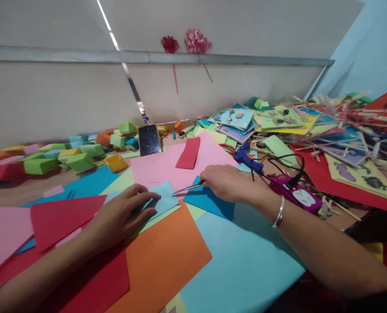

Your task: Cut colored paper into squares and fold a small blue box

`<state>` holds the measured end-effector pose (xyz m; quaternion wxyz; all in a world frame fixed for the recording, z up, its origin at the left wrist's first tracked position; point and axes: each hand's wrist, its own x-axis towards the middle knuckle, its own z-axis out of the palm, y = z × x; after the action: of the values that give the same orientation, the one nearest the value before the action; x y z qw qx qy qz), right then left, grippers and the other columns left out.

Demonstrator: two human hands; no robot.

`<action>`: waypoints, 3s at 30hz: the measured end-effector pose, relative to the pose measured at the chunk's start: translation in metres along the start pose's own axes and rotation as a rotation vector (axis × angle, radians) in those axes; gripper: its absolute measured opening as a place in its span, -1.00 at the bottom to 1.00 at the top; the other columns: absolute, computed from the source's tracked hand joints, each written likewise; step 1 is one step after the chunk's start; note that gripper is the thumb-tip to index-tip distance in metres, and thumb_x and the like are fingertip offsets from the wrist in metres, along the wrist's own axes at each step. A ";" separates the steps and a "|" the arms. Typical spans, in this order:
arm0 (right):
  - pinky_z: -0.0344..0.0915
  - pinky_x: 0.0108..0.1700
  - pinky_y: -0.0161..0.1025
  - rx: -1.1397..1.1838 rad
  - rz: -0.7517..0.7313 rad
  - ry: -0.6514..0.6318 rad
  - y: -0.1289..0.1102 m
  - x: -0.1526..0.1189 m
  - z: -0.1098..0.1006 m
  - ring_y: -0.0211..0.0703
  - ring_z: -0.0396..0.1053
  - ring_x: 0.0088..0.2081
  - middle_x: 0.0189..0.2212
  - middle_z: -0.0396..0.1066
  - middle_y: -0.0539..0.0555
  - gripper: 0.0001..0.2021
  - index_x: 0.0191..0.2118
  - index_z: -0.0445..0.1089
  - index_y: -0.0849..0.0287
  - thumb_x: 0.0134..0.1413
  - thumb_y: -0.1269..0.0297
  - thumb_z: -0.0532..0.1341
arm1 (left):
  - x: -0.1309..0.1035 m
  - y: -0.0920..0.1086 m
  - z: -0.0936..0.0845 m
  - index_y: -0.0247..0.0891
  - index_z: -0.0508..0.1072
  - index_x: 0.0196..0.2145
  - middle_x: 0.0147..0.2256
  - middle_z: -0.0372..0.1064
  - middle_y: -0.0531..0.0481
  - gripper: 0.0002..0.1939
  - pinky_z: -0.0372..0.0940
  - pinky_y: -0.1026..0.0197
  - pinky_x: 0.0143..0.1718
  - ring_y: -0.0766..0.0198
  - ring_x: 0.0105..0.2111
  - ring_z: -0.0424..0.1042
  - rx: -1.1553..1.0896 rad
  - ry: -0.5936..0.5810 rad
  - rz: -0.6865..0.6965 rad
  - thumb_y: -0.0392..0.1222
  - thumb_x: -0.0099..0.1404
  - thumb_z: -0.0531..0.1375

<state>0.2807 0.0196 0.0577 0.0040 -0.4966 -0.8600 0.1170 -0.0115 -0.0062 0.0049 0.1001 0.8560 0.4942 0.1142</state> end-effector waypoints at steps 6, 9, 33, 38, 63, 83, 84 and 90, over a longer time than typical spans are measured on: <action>0.12 -0.32 -0.24 -0.010 0.027 -0.084 -0.004 -0.005 0.001 -0.07 0.42 -0.17 -0.18 0.47 0.11 -0.85 -0.18 0.46 0.13 0.29 0.36 0.13 | -0.002 -0.008 0.005 -0.08 0.49 0.00 -0.10 0.36 -0.10 -0.59 0.24 0.20 -0.36 0.18 -0.29 0.43 0.019 0.050 0.010 0.07 0.41 -0.02; 0.07 -0.34 -0.25 -0.047 -0.022 -0.107 -0.005 -0.005 0.005 -0.12 0.38 -0.20 -0.19 0.42 0.10 -0.87 -0.22 0.44 0.15 0.27 0.40 0.14 | -0.002 -0.008 0.006 -0.06 0.49 0.03 -0.10 0.34 -0.10 -0.58 0.24 0.20 -0.36 0.21 -0.33 0.40 0.039 0.056 0.024 0.07 0.43 -0.04; -0.11 -0.42 -0.27 0.110 0.099 -0.058 -0.031 -0.009 0.000 -0.29 0.15 -0.47 -0.47 0.28 -0.04 -0.63 -0.45 0.30 0.18 0.25 0.01 0.23 | -0.003 0.002 0.007 0.26 0.49 0.09 -0.02 0.33 -0.07 -0.59 0.07 0.27 -0.53 0.36 -0.52 0.26 0.255 0.089 0.173 -0.09 0.45 -0.02; -0.12 -0.41 -0.26 0.077 0.027 -0.081 -0.027 -0.010 0.001 -0.29 0.11 -0.49 -0.48 0.25 -0.05 -0.64 -0.47 0.26 0.17 0.29 0.07 0.19 | -0.003 0.003 0.004 0.25 0.49 0.09 0.02 0.32 -0.07 -0.59 0.10 0.27 -0.53 0.35 -0.51 0.28 0.256 0.036 0.119 -0.08 0.45 -0.02; -0.19 -0.42 -0.24 -0.089 -0.399 -0.038 -0.008 -0.006 0.017 -0.24 0.10 -0.42 -0.38 0.30 0.03 -0.72 -0.03 0.56 0.03 0.32 0.41 0.14 | -0.004 0.006 0.002 0.13 0.52 0.07 -0.04 0.34 -0.11 -0.59 0.15 0.29 -0.53 0.33 -0.49 0.34 0.310 0.144 0.248 -0.13 0.48 -0.05; -0.20 -0.41 -0.20 -0.037 -0.445 -0.041 -0.019 -0.010 0.015 -0.23 0.01 -0.44 -0.46 0.19 -0.01 -0.73 -0.08 0.55 0.10 0.32 0.45 0.10 | -0.004 0.006 0.001 0.16 0.52 0.07 -0.02 0.34 -0.10 -0.58 0.12 0.27 -0.54 0.35 -0.53 0.29 0.284 0.127 0.240 -0.09 0.49 -0.07; -0.19 -0.41 -0.20 0.006 -0.416 -0.038 -0.023 -0.009 0.016 -0.24 0.01 -0.44 -0.46 0.18 -0.01 -0.78 -0.16 0.54 0.15 0.33 0.39 0.11 | -0.003 0.006 0.001 0.15 0.52 0.07 -0.03 0.34 -0.10 -0.58 0.13 0.26 -0.53 0.36 -0.54 0.28 0.284 0.130 0.245 -0.09 0.49 -0.08; -0.11 -0.40 -0.23 0.257 -0.160 -0.060 -0.039 -0.009 0.015 -0.30 0.05 -0.48 -0.50 0.20 -0.05 -0.66 -0.47 0.19 0.19 0.34 0.15 0.12 | -0.005 0.001 0.007 0.17 0.52 0.07 -0.02 0.33 -0.08 -0.57 0.10 0.27 -0.54 0.36 -0.54 0.26 0.295 0.165 0.237 -0.07 0.51 -0.10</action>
<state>0.2503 -0.0095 0.0525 0.0509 -0.4182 -0.8745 0.2401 -0.0109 -0.0119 -0.0015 -0.0813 0.9013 0.4079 0.1216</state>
